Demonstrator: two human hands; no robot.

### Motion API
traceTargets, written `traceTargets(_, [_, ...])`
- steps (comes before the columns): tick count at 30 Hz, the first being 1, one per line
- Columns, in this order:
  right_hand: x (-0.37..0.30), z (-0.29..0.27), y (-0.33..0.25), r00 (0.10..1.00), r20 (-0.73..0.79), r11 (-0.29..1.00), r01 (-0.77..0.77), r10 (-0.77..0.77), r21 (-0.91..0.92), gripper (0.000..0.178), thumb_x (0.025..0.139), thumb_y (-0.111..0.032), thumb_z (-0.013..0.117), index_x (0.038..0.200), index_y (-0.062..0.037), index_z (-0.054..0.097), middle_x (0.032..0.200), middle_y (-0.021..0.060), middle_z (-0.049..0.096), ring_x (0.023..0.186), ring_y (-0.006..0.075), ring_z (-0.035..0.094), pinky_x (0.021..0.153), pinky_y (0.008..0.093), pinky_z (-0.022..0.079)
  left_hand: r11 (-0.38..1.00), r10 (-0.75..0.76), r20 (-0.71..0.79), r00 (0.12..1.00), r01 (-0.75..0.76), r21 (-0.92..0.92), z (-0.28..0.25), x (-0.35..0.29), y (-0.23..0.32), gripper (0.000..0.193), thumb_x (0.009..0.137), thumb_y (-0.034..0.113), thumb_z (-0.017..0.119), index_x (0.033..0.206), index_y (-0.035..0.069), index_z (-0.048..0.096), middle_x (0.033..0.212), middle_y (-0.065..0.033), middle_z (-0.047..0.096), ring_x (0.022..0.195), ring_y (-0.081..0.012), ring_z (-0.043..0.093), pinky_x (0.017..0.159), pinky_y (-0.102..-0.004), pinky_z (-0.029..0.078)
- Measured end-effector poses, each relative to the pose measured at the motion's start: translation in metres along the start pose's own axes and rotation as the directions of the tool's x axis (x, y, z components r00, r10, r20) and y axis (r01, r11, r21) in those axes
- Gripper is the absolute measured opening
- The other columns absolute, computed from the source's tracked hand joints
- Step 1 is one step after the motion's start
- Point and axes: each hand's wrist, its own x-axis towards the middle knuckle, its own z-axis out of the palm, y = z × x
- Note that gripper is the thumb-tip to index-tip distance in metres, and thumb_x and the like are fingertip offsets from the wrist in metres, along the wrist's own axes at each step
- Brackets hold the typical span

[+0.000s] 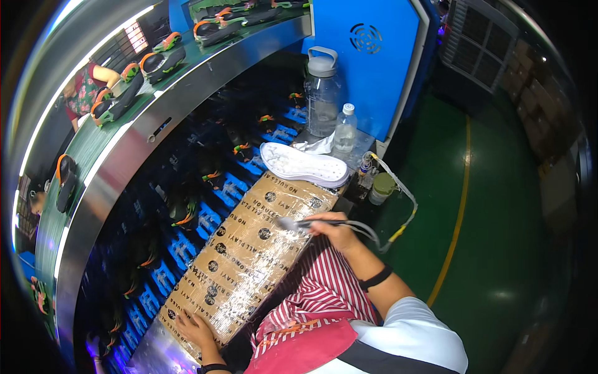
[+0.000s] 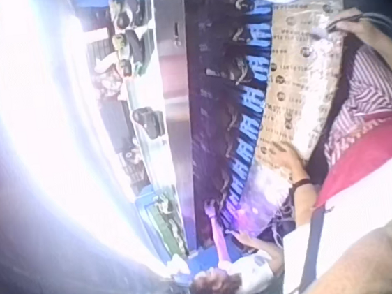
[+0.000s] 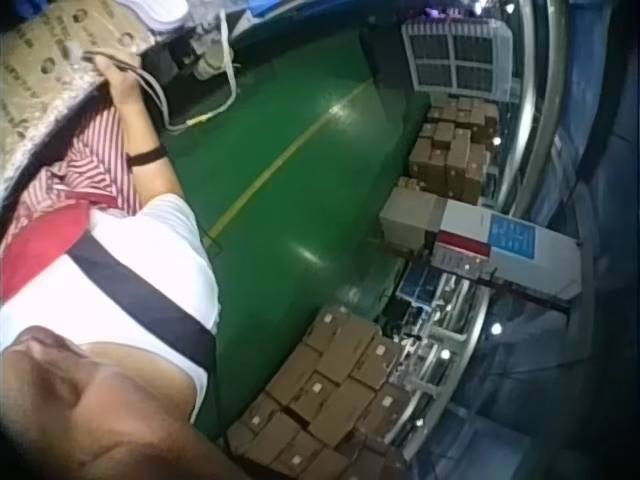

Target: Apply adhesive or primer to the soles of shoes using a brush at a manufacturing station.

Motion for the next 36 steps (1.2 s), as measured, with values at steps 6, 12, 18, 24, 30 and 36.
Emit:
traceTargets(6, [-0.045, -0.088, -0.017, 0.899, -0.432, 0.981, 0.142, -0.072, 0.133, 0.023, 0.083, -0.015, 0.055, 0.095, 0.0038, 0.062, 0.074, 0.0091, 0.062, 0.066, 0.0112, 0.059, 0.060, 0.0199, 0.046, 1.000, 0.004, -0.014, 1.000, -0.004, 0.005, 0.004, 0.001, -0.001, 0.042, 0.081, 0.024, 0.052, 0.119, 0.009, 0.048, 0.126, -0.0190, 0.039, 0.118, -0.0349, 0.035, 0.098, -0.0449, 0.026])
traceTargets(12, [-0.076, -0.089, -0.003, 0.898, -0.437, 0.995, 0.084, -0.052, 0.053, 0.021, 0.085, -0.014, 0.054, 0.097, 0.0029, 0.059, 0.075, 0.0083, 0.061, 0.064, 0.0100, 0.057, 0.059, 0.0200, 0.045, 0.980, 0.137, -0.042, 0.990, -0.142, -0.137, 0.009, 0.001, 0.023, 0.041, 0.080, 0.018, 0.054, 0.118, 0.004, 0.048, 0.119, -0.0223, 0.044, 0.111, -0.0360, 0.041, 0.095, -0.0441, 0.030])
traceTargets(18, [-0.073, -0.019, 0.003, 0.911, -0.309, 0.953, 0.210, -0.272, -0.219, 0.012, 0.082, -0.007, 0.059, 0.090, -0.0003, 0.055, 0.073, 0.0033, 0.061, 0.064, 0.0059, 0.056, 0.055, 0.0198, 0.044, 0.425, 0.642, 0.575, 0.507, 0.390, -0.817, -0.052, -0.059, 0.251, 0.035, 0.086, 0.015, 0.053, 0.116, -0.002, 0.049, 0.105, -0.0108, 0.059, 0.098, -0.0137, 0.053, 0.086, -0.0243, 0.039])
traceTargets(24, [-0.075, 0.013, -0.017, 0.840, -0.059, 0.700, 0.409, -0.540, -0.585, 0.019, 0.067, -0.007, 0.064, 0.085, -0.0020, 0.060, 0.073, 0.0133, 0.059, 0.068, 0.0291, 0.058, 0.063, 0.0355, 0.046, 0.343, 0.709, 0.694, 0.127, 0.798, -0.496, -0.049, -0.100, 0.312, 0.044, 0.089, 0.041, 0.046, 0.111, 0.003, 0.051, 0.103, -0.0059, 0.055, 0.092, -0.0146, 0.053, 0.083, -0.0299, 0.041])
traceTargets(30, [-0.099, -0.003, 0.003, 0.887, -0.086, 0.724, 0.311, -0.454, -0.616, 0.026, 0.074, -0.011, 0.053, 0.096, 0.0027, 0.056, 0.095, 0.0194, 0.053, 0.087, 0.0331, 0.053, 0.078, 0.0387, 0.044, 0.129, 0.730, 0.678, 0.088, 0.956, -0.263, -0.068, -0.131, 0.338, 0.033, 0.084, 0.038, 0.056, 0.100, 0.010, 0.058, 0.090, -0.0005, 0.060, 0.083, -0.0098, 0.055, 0.077, -0.0285, 0.042])
traceTargets(36, [-0.094, 0.004, 0.012, 0.910, -0.001, 0.749, 0.341, -0.415, -0.569, 0.027, 0.074, -0.002, 0.052, 0.101, 0.0034, 0.054, 0.096, 0.0170, 0.054, 0.089, 0.0306, 0.054, 0.080, 0.0366, 0.043, 0.018, 0.722, 0.652, 0.233, 0.935, -0.354, -0.064, -0.130, 0.338, 0.026, 0.084, 0.035, 0.058, 0.085, 0.009, 0.057, 0.079, 0.0018, 0.058, 0.073, -0.0078, 0.055, 0.067, -0.0221, 0.043])
